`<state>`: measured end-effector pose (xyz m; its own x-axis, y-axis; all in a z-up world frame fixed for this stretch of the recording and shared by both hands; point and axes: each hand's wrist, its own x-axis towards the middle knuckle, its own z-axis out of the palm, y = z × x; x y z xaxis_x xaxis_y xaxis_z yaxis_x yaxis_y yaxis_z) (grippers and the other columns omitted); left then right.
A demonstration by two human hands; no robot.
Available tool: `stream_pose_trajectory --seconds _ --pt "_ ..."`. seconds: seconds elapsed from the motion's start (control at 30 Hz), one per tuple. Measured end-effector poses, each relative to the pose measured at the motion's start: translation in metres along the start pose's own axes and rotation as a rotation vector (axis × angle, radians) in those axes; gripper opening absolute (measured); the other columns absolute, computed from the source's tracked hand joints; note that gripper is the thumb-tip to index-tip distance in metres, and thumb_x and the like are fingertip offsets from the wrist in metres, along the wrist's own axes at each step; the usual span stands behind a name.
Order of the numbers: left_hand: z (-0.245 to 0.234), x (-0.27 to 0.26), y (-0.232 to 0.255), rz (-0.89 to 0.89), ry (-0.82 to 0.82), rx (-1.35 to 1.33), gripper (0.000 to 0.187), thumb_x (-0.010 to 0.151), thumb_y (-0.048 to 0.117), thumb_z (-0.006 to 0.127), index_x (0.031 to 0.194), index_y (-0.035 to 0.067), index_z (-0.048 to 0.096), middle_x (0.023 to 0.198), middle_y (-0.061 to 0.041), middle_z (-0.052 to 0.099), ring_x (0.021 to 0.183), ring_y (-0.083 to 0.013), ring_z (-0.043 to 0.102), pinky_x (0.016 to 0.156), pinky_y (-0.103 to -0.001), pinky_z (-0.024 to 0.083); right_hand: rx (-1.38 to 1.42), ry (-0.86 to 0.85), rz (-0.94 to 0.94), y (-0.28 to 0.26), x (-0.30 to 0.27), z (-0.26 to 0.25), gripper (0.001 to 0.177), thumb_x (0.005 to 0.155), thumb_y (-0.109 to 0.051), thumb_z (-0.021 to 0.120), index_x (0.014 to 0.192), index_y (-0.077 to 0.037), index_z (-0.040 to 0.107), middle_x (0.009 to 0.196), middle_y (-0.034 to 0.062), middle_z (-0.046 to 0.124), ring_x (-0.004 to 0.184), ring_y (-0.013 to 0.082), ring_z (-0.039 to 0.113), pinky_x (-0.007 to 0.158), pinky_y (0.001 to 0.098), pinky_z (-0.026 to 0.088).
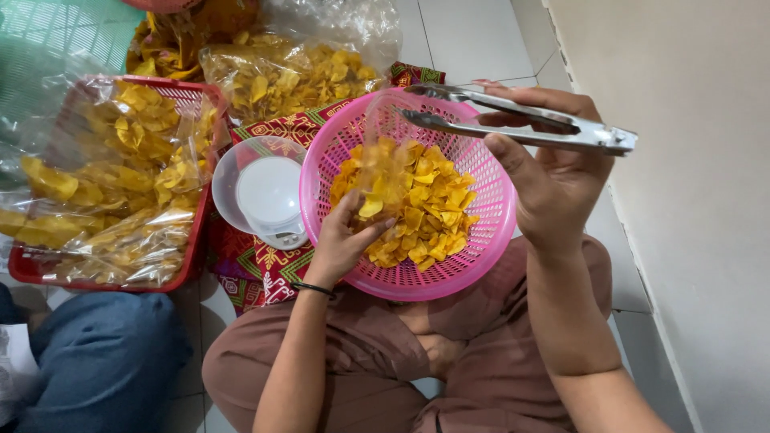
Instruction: A person sitting on the floor uses metal tongs to fill clear plastic bags with yellow chips from a pink basket.
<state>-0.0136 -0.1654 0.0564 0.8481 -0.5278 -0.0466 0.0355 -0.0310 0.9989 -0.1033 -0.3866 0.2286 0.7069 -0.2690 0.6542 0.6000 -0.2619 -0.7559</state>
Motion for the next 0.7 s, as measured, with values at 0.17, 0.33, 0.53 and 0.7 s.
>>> stream_pose_trajectory --seconds 0.17,0.33,0.53,0.7 --pt "-0.002 0.003 -0.01 -0.035 -0.027 -0.181 0.056 0.091 0.002 0.077 0.142 0.001 0.053 0.126 -0.017 0.074 0.11 -0.0269 0.08 0.089 -0.033 0.07 -0.028 0.045 -0.036 0.01 -0.013 -0.018 0.046 0.103 0.003 0.077 0.141 -0.007 0.053 0.141 0.0173 0.067 0.122 0.0259 0.073 0.114 0.0352 0.065" --pt "-0.012 0.004 -0.019 -0.046 0.01 -0.441 0.081 0.085 0.003 0.078 0.157 0.009 0.04 0.141 -0.027 0.066 0.121 -0.0385 0.073 0.097 -0.048 0.068 -0.032 0.042 -0.057 0.036 -0.035 -0.032 0.045 0.104 -0.002 0.076 0.143 -0.015 0.056 0.132 0.0027 0.069 0.117 0.0178 0.073 0.145 0.0552 0.049" --pt "-0.012 0.005 -0.033 0.113 0.091 -0.509 0.059 0.093 -0.002 0.079 0.147 0.012 0.058 0.136 -0.016 0.073 0.117 -0.0252 0.074 0.098 -0.043 0.063 -0.186 0.05 0.187 0.1 -0.092 -0.037 0.045 0.082 0.0 0.092 0.119 0.006 0.067 0.113 0.0237 0.076 0.107 0.0303 0.076 0.1 0.0447 0.059" --pt "-0.006 0.003 -0.016 0.103 0.105 -0.438 0.057 0.093 -0.004 0.079 0.145 0.007 0.059 0.133 -0.014 0.074 0.118 -0.022 0.072 0.1 -0.041 0.063 -0.444 -0.16 0.272 0.121 -0.108 -0.037 0.041 0.08 -0.021 0.096 0.118 -0.014 0.081 0.11 0.0052 0.083 0.112 0.027 0.077 0.123 0.0462 0.034"
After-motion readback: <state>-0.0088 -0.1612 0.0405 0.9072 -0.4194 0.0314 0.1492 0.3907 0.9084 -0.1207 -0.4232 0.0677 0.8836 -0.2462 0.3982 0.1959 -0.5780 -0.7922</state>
